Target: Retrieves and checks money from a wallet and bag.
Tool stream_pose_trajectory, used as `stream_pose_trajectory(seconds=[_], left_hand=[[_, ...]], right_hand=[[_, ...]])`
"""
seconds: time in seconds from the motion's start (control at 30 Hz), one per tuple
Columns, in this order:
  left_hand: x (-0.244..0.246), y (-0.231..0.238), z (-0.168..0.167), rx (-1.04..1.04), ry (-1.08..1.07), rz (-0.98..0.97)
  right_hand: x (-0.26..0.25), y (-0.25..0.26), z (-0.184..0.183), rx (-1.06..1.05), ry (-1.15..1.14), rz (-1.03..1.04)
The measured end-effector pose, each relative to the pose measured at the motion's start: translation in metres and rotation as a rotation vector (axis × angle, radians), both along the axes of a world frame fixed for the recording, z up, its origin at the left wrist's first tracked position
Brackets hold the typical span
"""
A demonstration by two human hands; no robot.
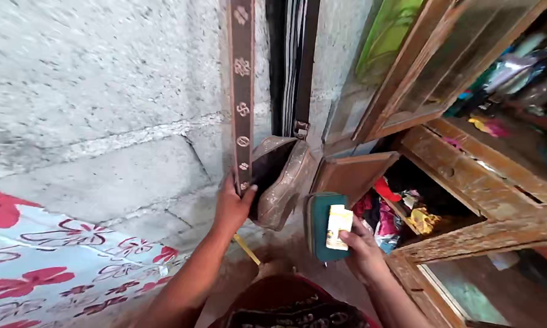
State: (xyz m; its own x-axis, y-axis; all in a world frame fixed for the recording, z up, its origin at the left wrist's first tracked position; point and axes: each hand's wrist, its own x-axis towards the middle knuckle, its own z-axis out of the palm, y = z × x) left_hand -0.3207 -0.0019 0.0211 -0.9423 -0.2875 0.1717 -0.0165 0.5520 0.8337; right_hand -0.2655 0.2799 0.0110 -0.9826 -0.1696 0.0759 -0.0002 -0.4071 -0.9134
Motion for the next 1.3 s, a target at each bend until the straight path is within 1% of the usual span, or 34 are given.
stream_pose_trajectory(seconds=[0.03,0.07,0.1,0.13,0.17,0.2,0.23,0.27,0.3,0.33,0.43,0.5,0.57,0.63,0.67,0.73,0.77,0.83,0.87,0.93,1.03,1.1,1.13,1.2,1.23,1.3], left_hand=[[0.013,-0.001,-0.005,-0.021,0.121,-0.055],[0.028,0.001,-0.013,-0.051,0.288,-0.102],[0.046,0.007,-0.018,-0.031,0.417,-0.152],[0.067,0.015,-0.018,0.058,0.427,-0.221],[0.088,0.023,-0.015,0.219,0.318,-0.309],[0.104,0.029,-0.009,0.416,0.144,-0.378],[0.114,0.032,-0.006,0.614,-0.023,-0.402],[0.12,0.034,-0.009,0.748,-0.099,-0.387],[0.124,0.033,-0.012,0.783,-0.1,-0.346],[0.127,0.03,-0.016,0.772,-0.07,-0.283],[0.138,0.014,-0.028,0.65,0.043,-0.089],[0.148,0.006,-0.029,0.63,0.069,0.001],[0.156,0.0,-0.026,0.683,0.057,0.047],[0.161,-0.007,-0.019,0.825,-0.065,0.052],[0.162,-0.01,-0.015,0.955,-0.12,0.049],[0.159,-0.017,-0.012,1.265,-0.108,0.069],[0.157,-0.022,-0.016,1.397,-0.072,0.061],[0.152,-0.03,-0.024,1.531,-0.009,0.121],[0.151,-0.034,-0.028,1.557,0.006,0.157],[0.148,-0.043,-0.03,1.584,0.004,0.217],[0.144,-0.051,-0.024,1.622,0.035,0.282],[0.141,-0.05,-0.019,1.63,0.084,0.314],[0.139,-0.049,-0.016,1.625,0.108,0.335],[0.136,-0.044,-0.011,1.598,0.166,0.358],[0.134,-0.041,-0.01,1.566,0.197,0.365],[0.132,-0.032,-0.009,1.484,0.25,0.383]], right_hand=[[0.001,-0.007,-0.001,0.024,0.005,0.031],[0.002,-0.014,-0.002,0.035,0.027,0.059],[0.003,-0.022,-0.003,0.045,0.058,0.081],[0.005,-0.03,-0.004,0.064,0.105,0.106],[0.006,-0.038,-0.005,0.094,0.159,0.13],[0.008,-0.047,-0.006,0.133,0.22,0.155],[0.009,-0.057,-0.009,0.181,0.285,0.17],[0.011,-0.069,-0.013,0.235,0.342,0.166],[0.013,-0.081,-0.017,0.278,0.375,0.153],[0.015,-0.093,-0.02,0.298,0.385,0.141],[0.023,-0.119,-0.023,0.291,0.354,0.114],[0.026,-0.13,-0.021,0.258,0.243,0.157],[0.027,-0.142,-0.017,0.192,0.016,0.23],[0.031,-0.155,-0.014,0.155,-0.139,0.298],[0.032,-0.161,-0.014,0.151,-0.195,0.337],[0.026,-0.17,-0.013,0.171,-0.253,0.381],[0.021,-0.172,-0.013,0.183,-0.254,0.362],[0.011,-0.168,-0.014,0.192,-0.198,0.283],[0.006,-0.164,-0.016,0.23,-0.117,0.236],[0.0,-0.151,-0.023,0.382,0.101,0.193],[-0.007,-0.137,-0.042,0.646,0.439,0.197],[-0.007,-0.133,-0.051,0.789,0.589,0.25],[-0.006,-0.132,-0.052,0.837,0.589,0.321],[-0.001,-0.134,-0.045,0.867,0.445,0.515],[0.003,-0.137,-0.042,0.826,0.367,0.568],[0.015,-0.143,-0.035,0.675,0.228,0.603]])
